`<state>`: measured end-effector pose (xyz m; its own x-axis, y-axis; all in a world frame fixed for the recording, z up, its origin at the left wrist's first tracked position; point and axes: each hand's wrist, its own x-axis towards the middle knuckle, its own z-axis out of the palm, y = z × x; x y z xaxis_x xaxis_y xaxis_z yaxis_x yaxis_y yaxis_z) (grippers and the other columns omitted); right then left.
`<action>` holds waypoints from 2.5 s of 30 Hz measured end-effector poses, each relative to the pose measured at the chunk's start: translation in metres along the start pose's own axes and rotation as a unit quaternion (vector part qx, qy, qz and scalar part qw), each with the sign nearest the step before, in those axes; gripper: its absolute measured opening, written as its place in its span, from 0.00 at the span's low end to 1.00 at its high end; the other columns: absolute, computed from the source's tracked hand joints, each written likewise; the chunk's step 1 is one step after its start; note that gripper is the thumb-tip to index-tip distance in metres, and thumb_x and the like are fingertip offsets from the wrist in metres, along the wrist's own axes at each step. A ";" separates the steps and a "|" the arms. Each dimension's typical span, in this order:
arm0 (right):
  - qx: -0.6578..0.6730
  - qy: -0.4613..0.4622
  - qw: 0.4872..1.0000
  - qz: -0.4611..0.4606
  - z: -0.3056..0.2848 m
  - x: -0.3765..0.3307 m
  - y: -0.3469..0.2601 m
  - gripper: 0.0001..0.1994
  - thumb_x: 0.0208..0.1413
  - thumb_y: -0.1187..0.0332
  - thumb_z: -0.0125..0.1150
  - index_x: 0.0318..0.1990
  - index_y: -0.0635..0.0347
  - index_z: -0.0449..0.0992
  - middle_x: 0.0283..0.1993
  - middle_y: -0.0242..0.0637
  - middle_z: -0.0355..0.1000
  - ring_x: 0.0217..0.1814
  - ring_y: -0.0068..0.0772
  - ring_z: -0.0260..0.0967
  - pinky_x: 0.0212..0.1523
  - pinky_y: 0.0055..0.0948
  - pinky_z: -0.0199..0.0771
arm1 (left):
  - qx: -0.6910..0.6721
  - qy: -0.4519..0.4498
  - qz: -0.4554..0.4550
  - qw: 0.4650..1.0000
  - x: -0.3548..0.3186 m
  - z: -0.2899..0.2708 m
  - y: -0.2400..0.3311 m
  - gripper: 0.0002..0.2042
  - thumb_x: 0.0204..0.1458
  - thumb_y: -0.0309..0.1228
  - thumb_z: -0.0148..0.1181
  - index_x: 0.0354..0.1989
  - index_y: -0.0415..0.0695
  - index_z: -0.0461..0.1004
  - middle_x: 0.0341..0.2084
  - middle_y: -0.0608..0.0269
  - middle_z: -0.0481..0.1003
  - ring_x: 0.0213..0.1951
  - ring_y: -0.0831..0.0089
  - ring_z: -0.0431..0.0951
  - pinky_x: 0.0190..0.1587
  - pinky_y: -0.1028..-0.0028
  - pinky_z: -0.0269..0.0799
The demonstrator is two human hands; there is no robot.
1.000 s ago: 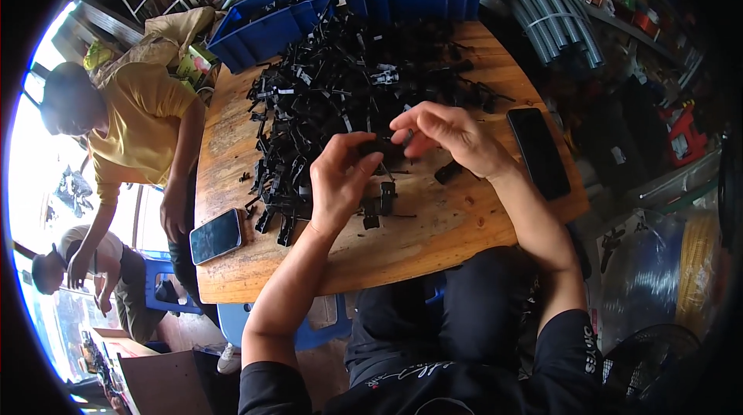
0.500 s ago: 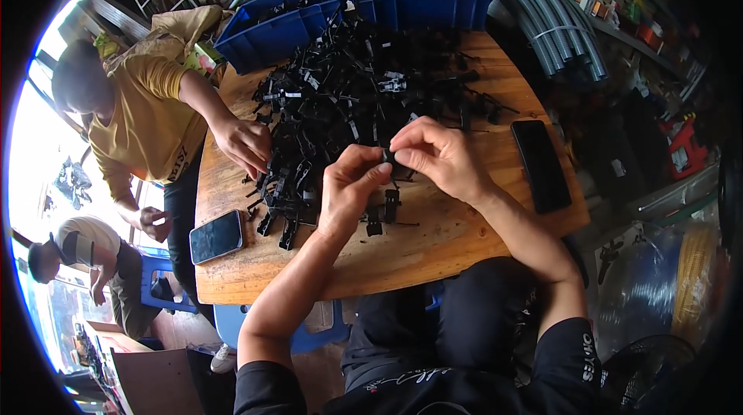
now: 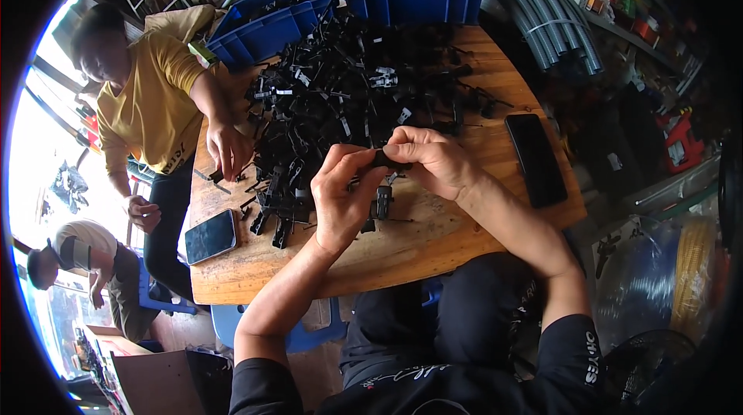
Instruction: Inspecting and sorting small black plastic components on a wooden workbench.
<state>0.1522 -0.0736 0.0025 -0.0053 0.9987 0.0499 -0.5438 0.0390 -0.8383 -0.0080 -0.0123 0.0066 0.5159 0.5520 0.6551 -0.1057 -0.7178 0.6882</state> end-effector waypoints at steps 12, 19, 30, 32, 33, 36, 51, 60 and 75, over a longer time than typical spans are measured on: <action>-0.683 -0.013 0.643 -0.345 0.007 -0.012 -0.003 0.27 0.42 0.68 0.66 0.52 0.64 0.67 0.42 0.39 0.68 0.42 0.37 0.67 0.46 0.32 0.69 | -0.324 0.012 -0.345 0.881 0.004 -0.003 -0.026 0.08 0.53 0.33 0.56 0.29 0.42 0.73 0.18 0.71 0.68 0.21 0.84 0.65 0.25 0.84 0.61; -0.765 0.040 0.536 -0.356 0.019 -0.012 0.008 0.24 0.45 0.71 0.63 0.51 0.68 0.65 0.37 0.38 0.64 0.39 0.35 0.65 0.43 0.32 0.69 | -0.335 0.014 -0.364 0.869 0.001 0.001 -0.024 0.09 0.54 0.35 0.55 0.28 0.42 0.72 0.16 0.72 0.66 0.18 0.85 0.63 0.20 0.84 0.60; -0.714 0.040 0.606 -0.349 0.011 -0.005 0.012 0.16 0.44 0.77 0.60 0.43 0.67 0.66 0.34 0.44 0.67 0.32 0.43 0.70 0.31 0.33 0.73 | -0.210 -0.015 -0.312 0.926 0.000 0.003 -0.005 0.08 0.51 0.30 0.60 0.31 0.38 0.72 0.19 0.74 0.68 0.23 0.90 0.63 0.22 0.87 0.57; -0.723 0.047 0.609 -0.322 0.014 -0.004 0.012 0.15 0.44 0.78 0.59 0.41 0.67 0.66 0.33 0.44 0.67 0.32 0.44 0.70 0.30 0.33 0.73 | -0.200 -0.014 -0.305 0.931 0.000 0.003 -0.005 0.08 0.51 0.30 0.60 0.31 0.38 0.71 0.20 0.74 0.69 0.23 0.90 0.63 0.23 0.87 0.57; -0.723 0.045 0.610 -0.322 0.015 -0.004 0.012 0.15 0.44 0.78 0.59 0.41 0.67 0.66 0.33 0.44 0.67 0.32 0.44 0.70 0.30 0.33 0.73 | -0.206 -0.017 -0.306 0.929 0.000 0.003 -0.006 0.08 0.50 0.30 0.60 0.31 0.38 0.71 0.20 0.74 0.68 0.23 0.90 0.63 0.23 0.87 0.57; -0.702 0.066 0.615 -0.353 0.017 -0.003 0.014 0.16 0.43 0.79 0.59 0.41 0.66 0.65 0.32 0.44 0.67 0.32 0.45 0.70 0.30 0.34 0.72 | -0.213 -0.011 -0.303 0.929 0.000 0.002 -0.008 0.08 0.49 0.28 0.61 0.32 0.39 0.69 0.20 0.74 0.68 0.23 0.89 0.64 0.23 0.86 0.58; -0.711 -0.050 0.683 -0.157 -0.010 -0.018 -0.012 0.16 0.43 0.79 0.55 0.43 0.55 0.74 0.33 0.35 0.68 0.37 0.35 0.69 0.35 0.32 0.71 | -0.374 0.046 -0.333 0.864 0.014 -0.021 -0.025 0.15 0.42 0.20 0.46 0.41 0.45 0.62 0.25 0.62 0.69 0.26 0.71 0.69 0.34 0.75 0.67; -0.676 0.022 0.601 -0.424 0.013 -0.015 -0.023 0.14 0.36 0.84 0.60 0.31 0.53 0.75 0.33 0.26 0.72 0.42 0.28 0.67 0.48 0.31 0.63 | -0.341 -0.078 -0.370 0.861 0.013 -0.017 -0.013 0.11 0.52 0.36 0.55 0.34 0.38 0.72 0.15 0.69 0.66 0.15 0.82 0.61 0.21 0.81 0.57; -0.364 0.102 0.896 -0.234 0.009 -0.013 -0.015 0.14 0.56 0.72 0.55 0.50 0.62 0.67 0.40 0.36 0.73 0.43 0.22 0.69 0.44 0.20 0.70 | -0.278 -0.061 -0.363 0.887 0.005 -0.007 -0.013 0.07 0.49 0.32 0.62 0.34 0.44 0.77 0.16 0.77 0.67 0.21 0.88 0.63 0.24 0.84 0.62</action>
<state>0.1531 -0.0871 0.0192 0.2738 0.8496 0.4507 0.2449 0.3916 -0.8869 -0.0099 0.0032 0.0032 0.7036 0.7095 -0.0399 -0.0935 0.1481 0.9845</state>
